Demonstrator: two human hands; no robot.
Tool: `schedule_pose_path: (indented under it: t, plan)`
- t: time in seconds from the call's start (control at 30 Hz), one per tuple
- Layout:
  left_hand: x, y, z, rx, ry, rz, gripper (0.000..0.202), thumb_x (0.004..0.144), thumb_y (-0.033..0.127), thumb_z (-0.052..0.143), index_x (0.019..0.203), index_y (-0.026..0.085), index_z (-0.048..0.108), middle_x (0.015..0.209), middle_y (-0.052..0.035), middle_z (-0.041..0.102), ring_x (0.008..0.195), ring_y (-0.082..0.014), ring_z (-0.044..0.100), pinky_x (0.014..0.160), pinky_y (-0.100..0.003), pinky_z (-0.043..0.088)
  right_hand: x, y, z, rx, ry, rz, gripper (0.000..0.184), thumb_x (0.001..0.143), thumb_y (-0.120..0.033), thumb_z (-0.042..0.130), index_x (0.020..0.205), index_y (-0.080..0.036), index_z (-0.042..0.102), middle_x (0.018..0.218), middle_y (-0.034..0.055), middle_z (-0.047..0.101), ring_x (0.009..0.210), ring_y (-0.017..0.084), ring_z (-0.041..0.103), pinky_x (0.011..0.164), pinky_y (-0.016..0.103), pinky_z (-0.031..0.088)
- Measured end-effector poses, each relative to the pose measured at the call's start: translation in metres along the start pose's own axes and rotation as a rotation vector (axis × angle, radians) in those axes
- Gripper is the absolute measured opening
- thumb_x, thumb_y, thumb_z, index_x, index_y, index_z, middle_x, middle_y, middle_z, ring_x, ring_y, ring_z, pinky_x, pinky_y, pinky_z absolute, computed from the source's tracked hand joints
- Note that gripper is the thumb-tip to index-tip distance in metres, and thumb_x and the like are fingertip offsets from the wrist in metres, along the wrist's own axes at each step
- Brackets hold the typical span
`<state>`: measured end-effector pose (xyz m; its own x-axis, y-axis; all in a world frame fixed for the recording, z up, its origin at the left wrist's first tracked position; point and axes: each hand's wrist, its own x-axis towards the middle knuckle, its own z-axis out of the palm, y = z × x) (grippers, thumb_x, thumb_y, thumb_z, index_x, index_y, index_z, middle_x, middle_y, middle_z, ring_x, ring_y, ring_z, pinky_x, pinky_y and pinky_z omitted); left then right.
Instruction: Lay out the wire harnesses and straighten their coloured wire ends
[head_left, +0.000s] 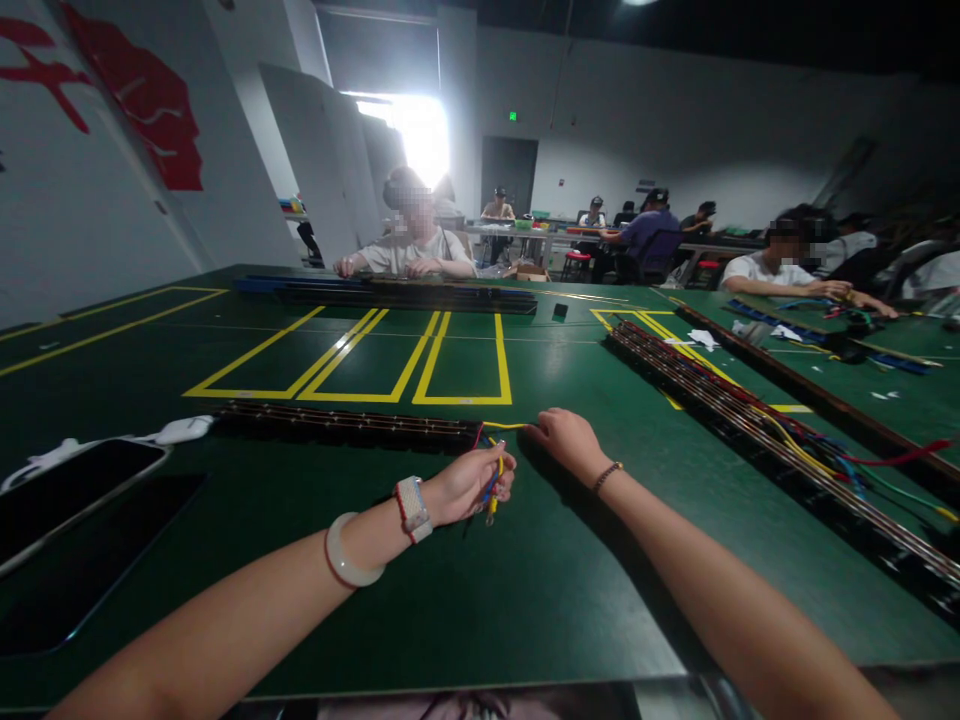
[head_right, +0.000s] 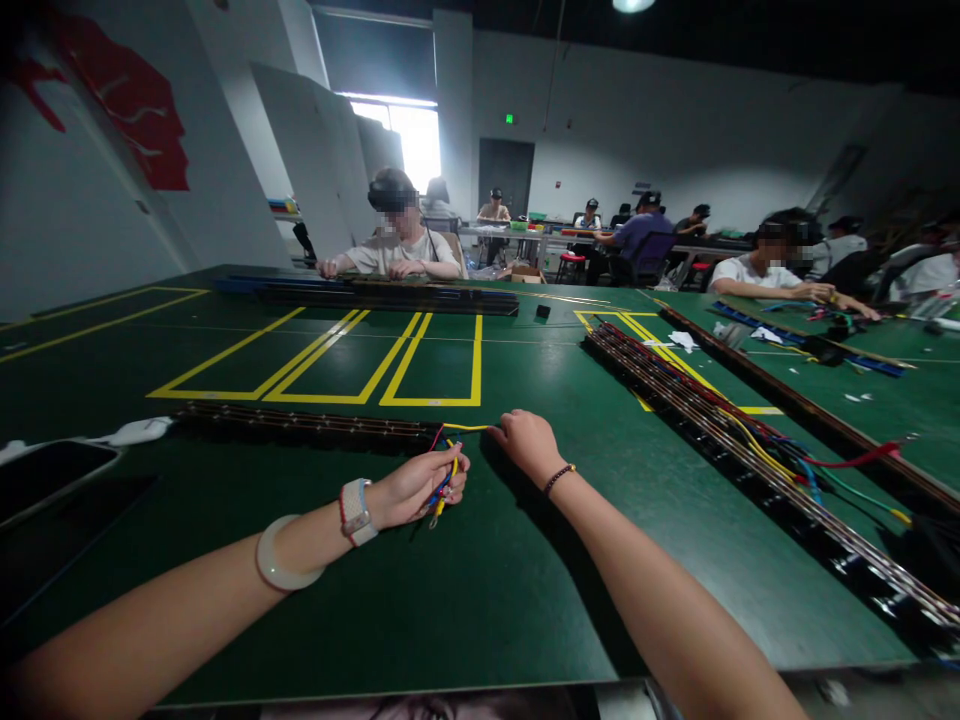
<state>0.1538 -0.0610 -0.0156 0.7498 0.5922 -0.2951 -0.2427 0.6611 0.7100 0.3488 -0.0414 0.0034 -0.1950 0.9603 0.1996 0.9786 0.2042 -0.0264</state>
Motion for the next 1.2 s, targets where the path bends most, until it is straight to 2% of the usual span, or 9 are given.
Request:
schedule_pose_path:
  t: [0.13,0.27,0.4,0.53,0.63,0.77,0.87,1.07,1.2]
  plan:
    - [0.000,0.002,0.001,-0.002,0.055,-0.008,0.028,0.091,0.036,0.043,0.084,0.012,0.055,0.065,-0.0024,0.057,0.055,-0.0097,0.054,0.058,-0.022,0.042,0.001,-0.001,0.004,-0.081,-0.025,-0.005,0.037,0.091,-0.045,0.043,0.077,-0.018,0.064,0.079,0.0077,0.064,0.071,0.018,0.059,0.060,0.027,0.034]
    - [-0.001,0.003,0.004,-0.053,-0.020,0.006,0.032,0.092,0.033,0.042,0.100,0.006,0.058,0.087,-0.0137,0.067,0.081,-0.0184,0.065,0.080,-0.030,0.046,-0.008,0.002,0.001,-0.170,0.164,-0.105,0.042,0.089,-0.052,0.042,0.084,-0.015,0.061,0.080,0.0092,0.062,0.074,0.020,0.056,0.066,0.029,0.034]
    - [0.001,0.002,0.003,-0.138,-0.070,0.012,0.035,0.092,0.031,0.038,0.107,0.005,0.056,0.091,-0.0167,0.068,0.092,-0.0224,0.065,0.089,-0.036,0.043,-0.015,0.003,-0.008,-0.184,0.334,-0.416,0.029,0.092,-0.041,0.044,0.095,-0.016,0.059,0.086,0.0089,0.061,0.078,0.020,0.052,0.073,0.032,0.034]
    - [0.005,0.000,0.002,-0.196,-0.099,0.051,0.032,0.089,0.025,0.038,0.109,0.006,0.055,0.091,-0.0151,0.068,0.092,-0.0232,0.065,0.090,-0.038,0.042,-0.019,0.000,-0.012,-0.174,0.311,-0.809,0.023,0.095,-0.023,0.040,0.110,-0.020,0.057,0.095,0.0061,0.062,0.080,0.017,0.051,0.079,0.032,0.035]
    - [0.006,0.000,0.001,-0.216,-0.123,0.055,0.032,0.086,0.023,0.039,0.108,0.006,0.055,0.092,-0.0152,0.068,0.092,-0.0241,0.065,0.089,-0.039,0.043,-0.019,-0.001,-0.010,-0.139,0.281,-0.925,0.026,0.095,-0.021,0.040,0.116,-0.020,0.056,0.105,0.0066,0.062,0.086,0.017,0.052,0.082,0.033,0.038]
    - [0.005,0.000,0.002,-0.205,-0.132,0.053,0.033,0.082,0.021,0.040,0.107,0.006,0.055,0.093,-0.0154,0.067,0.092,-0.0245,0.064,0.088,-0.040,0.044,-0.018,-0.002,-0.005,-0.059,0.263,-0.935,0.027,0.095,-0.020,0.040,0.116,-0.021,0.057,0.108,0.0068,0.063,0.089,0.017,0.055,0.083,0.034,0.041]
    - [0.004,0.001,0.004,-0.182,-0.118,0.056,0.033,0.080,0.021,0.041,0.106,0.007,0.055,0.096,-0.0157,0.067,0.094,-0.0251,0.064,0.088,-0.042,0.044,-0.017,-0.005,0.001,0.110,0.276,-0.895,0.027,0.094,-0.020,0.041,0.116,-0.020,0.057,0.111,0.0074,0.063,0.096,0.017,0.056,0.085,0.034,0.044]
    - [0.006,0.000,0.003,-0.177,-0.143,0.060,0.033,0.080,0.021,0.040,0.103,0.004,0.057,0.099,-0.0188,0.067,0.099,-0.0257,0.062,0.095,-0.044,0.039,-0.013,-0.010,0.014,0.586,0.370,-0.618,0.025,0.094,-0.022,0.042,0.112,-0.021,0.059,0.110,0.0079,0.064,0.104,0.016,0.058,0.087,0.032,0.048]
    - [0.007,-0.002,0.003,-0.137,-0.149,0.061,0.027,0.079,0.016,0.041,0.095,0.002,0.058,0.094,-0.0226,0.067,0.097,-0.0268,0.064,0.095,-0.043,0.039,-0.005,-0.020,0.017,0.705,0.379,-0.448,0.022,0.093,-0.024,0.044,0.106,-0.023,0.061,0.104,0.0050,0.067,0.098,0.015,0.062,0.085,0.031,0.049]
